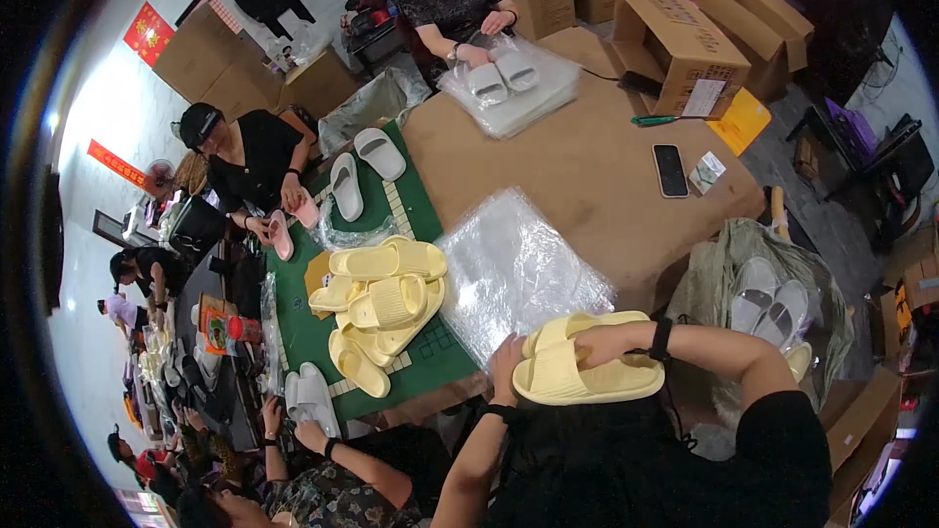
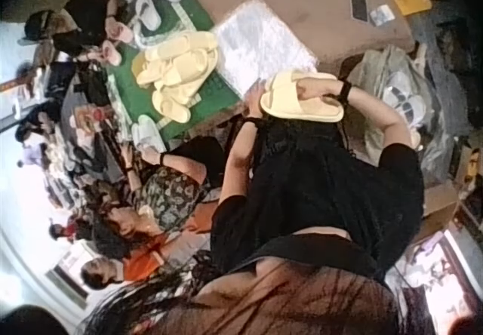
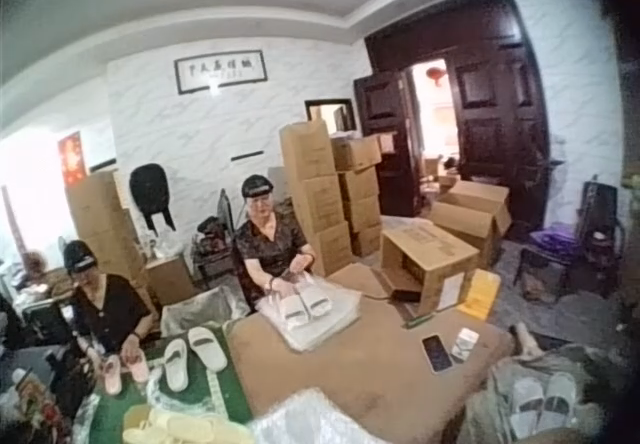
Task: The recorder is packing finished slippers into plastic bags and placing them in a large sack.
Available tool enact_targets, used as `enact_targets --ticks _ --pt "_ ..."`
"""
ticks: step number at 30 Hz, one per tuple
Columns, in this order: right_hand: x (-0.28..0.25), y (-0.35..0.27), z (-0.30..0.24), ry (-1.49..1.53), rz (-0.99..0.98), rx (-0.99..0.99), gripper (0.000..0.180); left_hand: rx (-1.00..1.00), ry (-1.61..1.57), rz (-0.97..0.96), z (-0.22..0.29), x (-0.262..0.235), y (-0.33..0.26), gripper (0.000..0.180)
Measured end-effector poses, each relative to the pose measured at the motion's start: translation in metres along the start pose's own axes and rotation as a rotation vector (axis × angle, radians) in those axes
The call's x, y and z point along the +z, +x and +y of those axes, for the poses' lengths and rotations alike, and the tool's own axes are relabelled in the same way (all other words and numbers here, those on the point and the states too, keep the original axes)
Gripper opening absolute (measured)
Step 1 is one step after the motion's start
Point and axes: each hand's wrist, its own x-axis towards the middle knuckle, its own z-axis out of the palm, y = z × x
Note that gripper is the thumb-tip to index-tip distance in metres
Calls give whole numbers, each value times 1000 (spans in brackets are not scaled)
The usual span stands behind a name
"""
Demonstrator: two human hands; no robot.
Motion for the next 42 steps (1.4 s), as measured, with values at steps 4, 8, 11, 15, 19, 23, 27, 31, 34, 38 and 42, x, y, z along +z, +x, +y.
enact_targets --ticks 4,8,11,15,19,23,27,31,34,38,42 --pt "12 0 11 62 85 -57 37 -97 51 -244 -9 21 -14 33" --pt "19 -2 13 155 92 54 31 -148 53 -297 -26 37 -25 29" --pt "9 -7 -22 156 25 67 27 -21 250 -212 -35 43 -35 25" --pt "38 -6 34 277 121 -8 21 -86 191 -301 -11 27 -12 22" --pt "23 -20 -4 441 45 -5 27 -395 -238 -162 -13 -1 -3 14" --pt "22 -19 -12 477 -93 -3 33 -535 -390 113 -22 -16 7 19" --pt "24 -13 -20 421 -114 -20 33 -531 -449 224 -27 -14 12 21" --pt "20 -16 -24 415 -52 -115 35 -603 -733 271 -20 -20 15 16" --pt "9 -21 -28 383 -62 -91 37 -555 -671 160 -19 -21 11 20" --pt "-6 -28 -45 489 -9 -74 39 -423 -600 -3 8 -46 13 26" --pt "2 -16 -29 203 52 -185 40 -293 -413 152 7 -51 15 26"
